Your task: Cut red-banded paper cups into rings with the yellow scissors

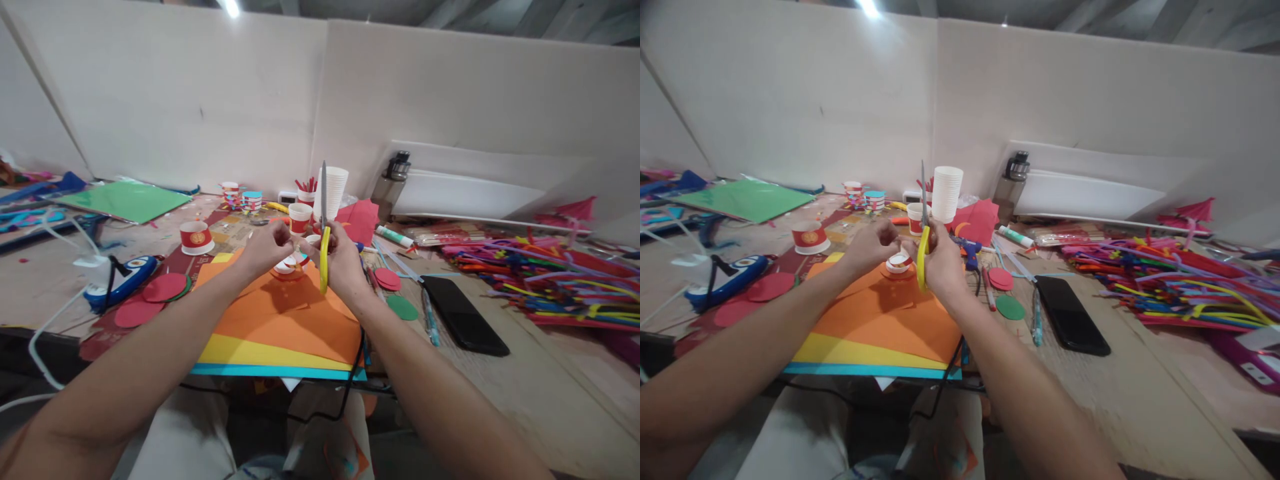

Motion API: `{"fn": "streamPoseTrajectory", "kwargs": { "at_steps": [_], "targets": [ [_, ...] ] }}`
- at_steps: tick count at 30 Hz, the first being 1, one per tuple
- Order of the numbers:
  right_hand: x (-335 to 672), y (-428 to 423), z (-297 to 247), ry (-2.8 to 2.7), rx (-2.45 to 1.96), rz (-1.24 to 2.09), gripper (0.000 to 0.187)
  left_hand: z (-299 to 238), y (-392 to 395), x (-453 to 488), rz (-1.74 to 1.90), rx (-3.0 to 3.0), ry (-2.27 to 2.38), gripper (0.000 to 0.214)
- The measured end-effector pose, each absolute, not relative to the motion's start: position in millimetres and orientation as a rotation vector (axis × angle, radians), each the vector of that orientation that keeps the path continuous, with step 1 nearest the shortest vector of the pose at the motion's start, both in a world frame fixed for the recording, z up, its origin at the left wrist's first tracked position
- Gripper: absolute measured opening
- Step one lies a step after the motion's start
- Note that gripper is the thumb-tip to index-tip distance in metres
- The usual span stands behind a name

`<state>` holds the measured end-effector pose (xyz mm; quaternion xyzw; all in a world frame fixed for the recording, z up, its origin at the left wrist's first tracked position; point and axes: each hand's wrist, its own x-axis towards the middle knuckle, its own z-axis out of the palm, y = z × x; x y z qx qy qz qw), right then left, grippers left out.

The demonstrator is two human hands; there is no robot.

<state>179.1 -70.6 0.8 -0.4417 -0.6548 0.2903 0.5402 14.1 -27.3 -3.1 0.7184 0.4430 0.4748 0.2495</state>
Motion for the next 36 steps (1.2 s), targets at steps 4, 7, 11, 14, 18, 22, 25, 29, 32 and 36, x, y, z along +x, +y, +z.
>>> {"fn": "streamPoseTrajectory", "kwargs": {
  "at_steps": [4,7,11,14,18,22,25,29,32,36],
  "targets": [
    [184,-70,-2,-1.492,-1.166,0.652,0.048,-1,-31,14,1.219,1.791,0.951,0.019],
    [185,-73,1,-1.441,-1.146,0.718,0.045,-2,-29,13,1.177,1.568,0.682,0.033],
    [184,-75,6,-1.353,-1.135,0.818,0.045,-9,-26,15,1.175,1.456,0.594,0.037],
    [184,-75,7,-1.295,-1.144,0.862,0.043,-12,-26,18,1.198,1.44,0.572,0.033],
    [183,-73,3,-1.267,-1.133,0.912,0.043,-12,-27,20,1.262,1.383,0.527,0.036],
    [180,-74,1,-1.295,-1.121,0.966,0.046,-10,-31,22,1.309,1.502,0.641,0.031],
    [178,-76,2,-1.425,-1.11,0.948,0.043,-4,-34,22,1.378,1.416,0.685,0.025],
    [179,-78,4,-1.72,-1.138,0.664,0.033,9,-30,17,1.428,1.237,0.68,0.031],
    [184,-79,4,-1.92,-1.21,0.44,0.029,11,-22,9,1.443,1.175,0.648,0.031],
    [189,-80,3,-2.056,-1.244,0.293,0.034,7,-14,3,1.433,1.118,0.603,0.031]
  ]
}}
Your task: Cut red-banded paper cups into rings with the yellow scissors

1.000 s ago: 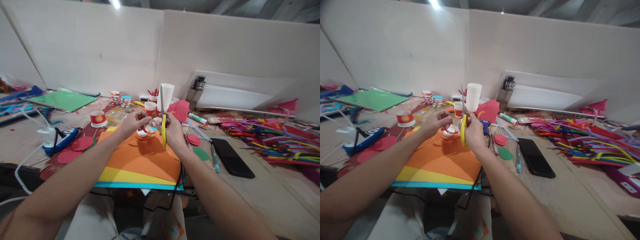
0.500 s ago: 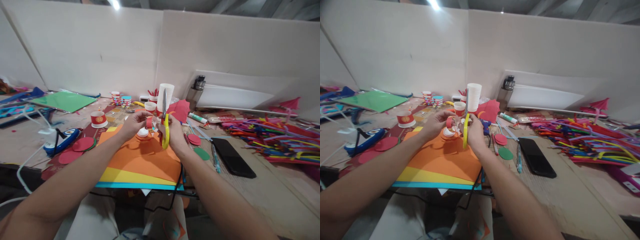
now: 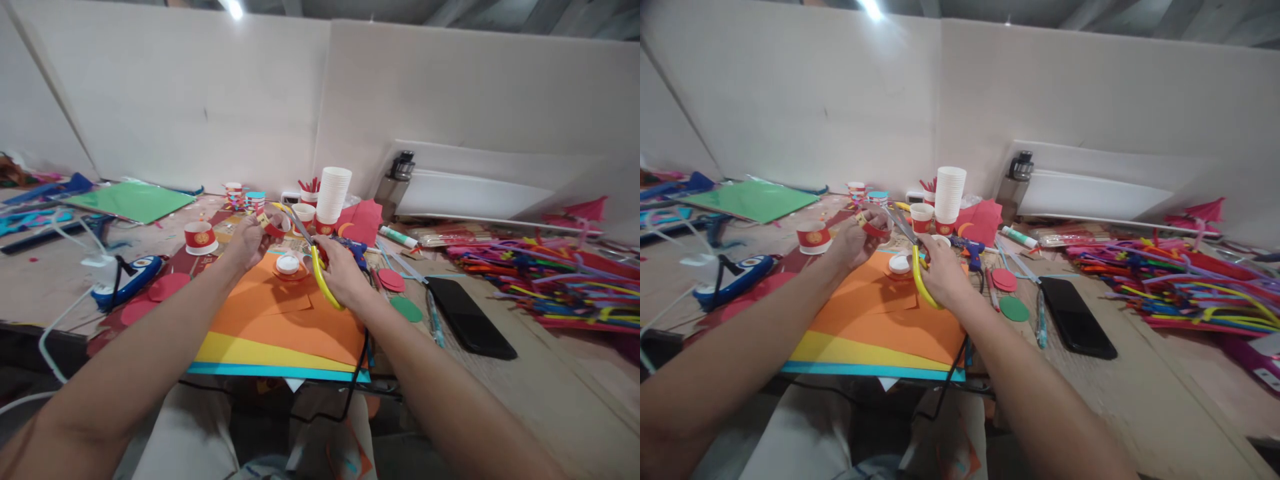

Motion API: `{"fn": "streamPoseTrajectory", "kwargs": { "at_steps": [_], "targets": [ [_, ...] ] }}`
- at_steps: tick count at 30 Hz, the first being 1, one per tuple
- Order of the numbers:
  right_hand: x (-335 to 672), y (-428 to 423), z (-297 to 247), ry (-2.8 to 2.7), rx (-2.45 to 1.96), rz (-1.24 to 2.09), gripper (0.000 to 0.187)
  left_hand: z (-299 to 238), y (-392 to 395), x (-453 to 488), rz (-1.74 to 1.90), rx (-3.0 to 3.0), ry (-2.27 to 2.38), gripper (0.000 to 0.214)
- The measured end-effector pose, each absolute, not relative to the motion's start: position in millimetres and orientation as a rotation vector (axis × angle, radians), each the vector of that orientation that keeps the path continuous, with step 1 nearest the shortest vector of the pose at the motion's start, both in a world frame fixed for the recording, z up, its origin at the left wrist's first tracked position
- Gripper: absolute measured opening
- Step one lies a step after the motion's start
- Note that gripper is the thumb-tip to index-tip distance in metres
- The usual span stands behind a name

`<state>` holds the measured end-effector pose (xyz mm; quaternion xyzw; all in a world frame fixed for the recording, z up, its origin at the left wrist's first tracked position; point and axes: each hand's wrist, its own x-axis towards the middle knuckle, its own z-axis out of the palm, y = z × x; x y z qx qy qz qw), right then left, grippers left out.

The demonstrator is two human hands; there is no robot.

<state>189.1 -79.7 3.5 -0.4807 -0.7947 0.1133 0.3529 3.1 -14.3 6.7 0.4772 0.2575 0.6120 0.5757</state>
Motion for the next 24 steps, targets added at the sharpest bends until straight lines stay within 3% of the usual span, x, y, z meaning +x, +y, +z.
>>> {"fn": "streamPoseTrajectory", "kwargs": {
  "at_steps": [8,24],
  "targets": [
    [189.2,-78.2,1.0,-2.115,-1.245,0.23,0.03,6.2,-20.8,4.5,1.367,1.168,0.603,0.025],
    [191.4,-80.4,1.9,-2.154,-1.261,0.173,0.024,9.8,-22.3,3.4,1.343,1.199,0.613,0.036]
  ]
}}
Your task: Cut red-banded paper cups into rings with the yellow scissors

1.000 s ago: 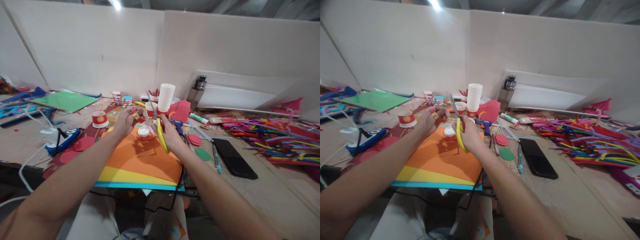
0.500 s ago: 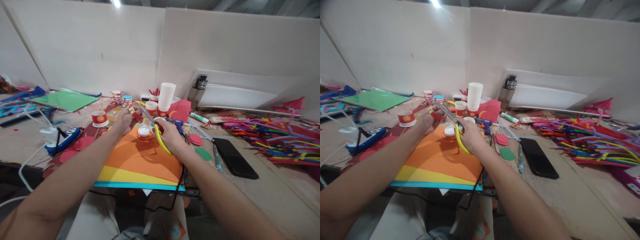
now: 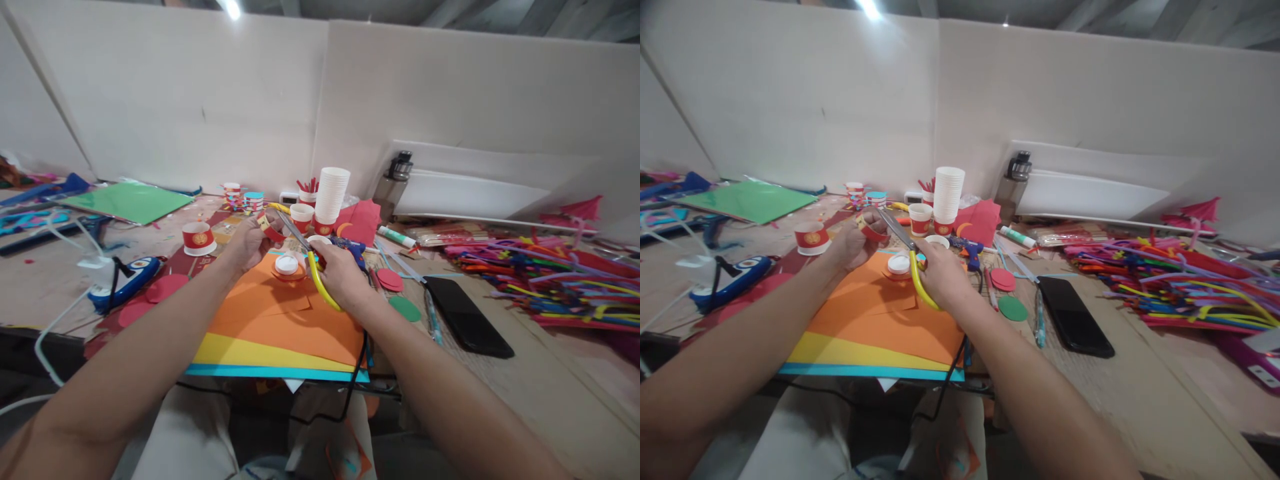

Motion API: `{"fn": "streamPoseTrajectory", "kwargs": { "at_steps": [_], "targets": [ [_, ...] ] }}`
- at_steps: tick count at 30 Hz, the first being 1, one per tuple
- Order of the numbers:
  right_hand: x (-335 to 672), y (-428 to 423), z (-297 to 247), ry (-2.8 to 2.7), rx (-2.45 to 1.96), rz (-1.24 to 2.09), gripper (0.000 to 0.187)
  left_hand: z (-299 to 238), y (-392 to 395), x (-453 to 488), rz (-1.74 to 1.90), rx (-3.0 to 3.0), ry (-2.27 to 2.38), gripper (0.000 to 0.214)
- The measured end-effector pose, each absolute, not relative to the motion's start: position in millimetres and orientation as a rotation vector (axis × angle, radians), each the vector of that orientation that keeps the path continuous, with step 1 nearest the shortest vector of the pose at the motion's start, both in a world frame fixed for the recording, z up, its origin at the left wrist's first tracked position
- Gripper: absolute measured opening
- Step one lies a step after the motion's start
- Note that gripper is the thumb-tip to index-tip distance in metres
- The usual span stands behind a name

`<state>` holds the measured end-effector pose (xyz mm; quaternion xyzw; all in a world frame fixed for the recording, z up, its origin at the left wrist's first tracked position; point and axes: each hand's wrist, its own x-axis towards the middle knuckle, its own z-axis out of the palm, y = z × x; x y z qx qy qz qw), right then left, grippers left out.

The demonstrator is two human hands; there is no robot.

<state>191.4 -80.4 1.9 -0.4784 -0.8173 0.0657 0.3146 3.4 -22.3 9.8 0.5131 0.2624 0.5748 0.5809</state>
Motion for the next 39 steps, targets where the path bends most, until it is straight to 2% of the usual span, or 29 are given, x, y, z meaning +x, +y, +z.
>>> {"fn": "streamPoseTrajectory", "kwargs": {
  "at_steps": [6,12,20,39],
  "targets": [
    [191,-82,4,-2.153,-1.297,0.164,0.023,10,-20,1,1.312,1.2,0.62,0.033],
    [191,-83,3,-2.148,-1.301,0.153,0.027,9,-18,-2,1.484,1.243,0.612,0.029],
    [192,-77,-8,-2.122,-1.269,0.094,0.039,4,-21,3,1.396,1.321,0.567,0.025],
    [189,-84,1,-2.211,-1.44,0.026,0.034,8,-21,-1,1.201,1.203,0.587,0.03]
  ]
}}
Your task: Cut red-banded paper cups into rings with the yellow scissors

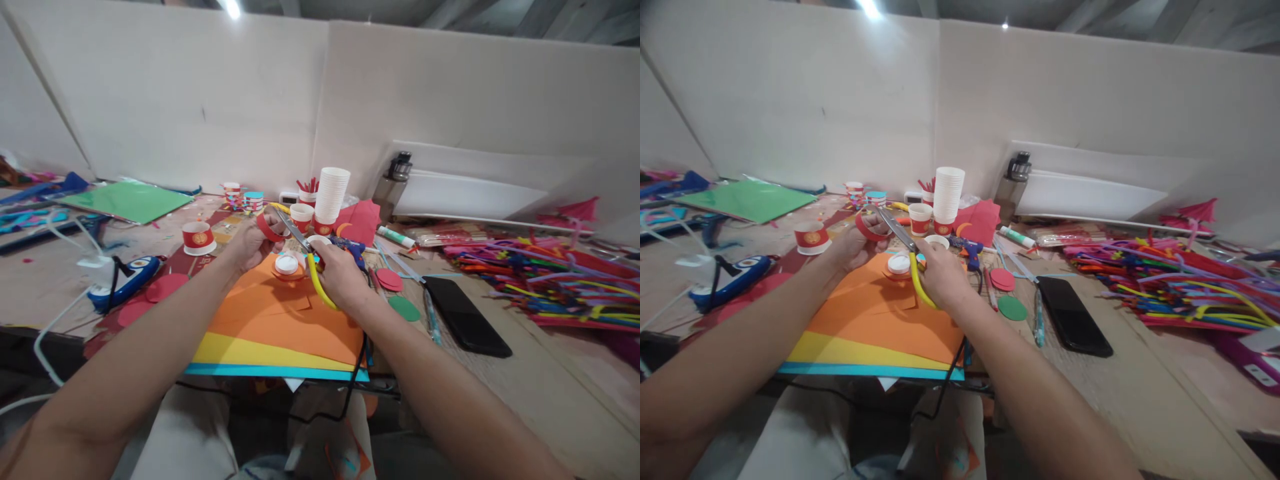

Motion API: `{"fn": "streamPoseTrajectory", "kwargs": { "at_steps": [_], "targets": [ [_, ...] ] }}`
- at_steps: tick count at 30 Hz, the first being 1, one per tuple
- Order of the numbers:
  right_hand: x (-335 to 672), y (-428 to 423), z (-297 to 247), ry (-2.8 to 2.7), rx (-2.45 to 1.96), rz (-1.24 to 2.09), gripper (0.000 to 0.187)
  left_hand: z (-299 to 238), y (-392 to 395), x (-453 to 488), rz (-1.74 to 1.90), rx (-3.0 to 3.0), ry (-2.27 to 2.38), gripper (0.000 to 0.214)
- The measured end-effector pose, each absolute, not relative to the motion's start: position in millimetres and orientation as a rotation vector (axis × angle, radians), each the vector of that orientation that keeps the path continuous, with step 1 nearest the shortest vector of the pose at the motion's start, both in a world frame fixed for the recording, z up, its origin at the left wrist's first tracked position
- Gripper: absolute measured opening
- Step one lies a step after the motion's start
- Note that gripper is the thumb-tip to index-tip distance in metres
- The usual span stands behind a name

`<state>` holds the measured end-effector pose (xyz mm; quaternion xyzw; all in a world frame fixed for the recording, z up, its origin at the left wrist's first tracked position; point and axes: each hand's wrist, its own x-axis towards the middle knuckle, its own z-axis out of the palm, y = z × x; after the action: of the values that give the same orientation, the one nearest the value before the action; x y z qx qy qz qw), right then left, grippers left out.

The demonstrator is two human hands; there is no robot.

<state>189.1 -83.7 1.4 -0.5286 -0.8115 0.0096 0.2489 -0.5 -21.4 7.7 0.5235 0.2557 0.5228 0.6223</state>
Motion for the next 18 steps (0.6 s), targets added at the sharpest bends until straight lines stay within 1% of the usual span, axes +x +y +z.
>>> {"fn": "streamPoseTrajectory", "kwargs": {
  "at_steps": [3,9,13,18],
  "targets": [
    [189.2,-84.4,3.3,-2.217,-1.444,0.027,0.033,8.4,-21.3,-1.2,1.222,1.228,0.607,0.028],
    [189.2,-84.5,3.0,-2.197,-1.439,0.047,0.033,9.1,-20.3,-1.0,1.454,1.234,0.576,0.032],
    [189.5,-83.5,-1.9,-2.17,-1.393,0.074,0.036,8.3,-19.6,0.2,1.433,1.219,0.554,0.033],
    [189.6,-82.6,-5.3,-2.126,-1.389,0.03,0.041,10.0,-24.3,6.4,1.377,1.179,0.567,0.03]
  ]
}}
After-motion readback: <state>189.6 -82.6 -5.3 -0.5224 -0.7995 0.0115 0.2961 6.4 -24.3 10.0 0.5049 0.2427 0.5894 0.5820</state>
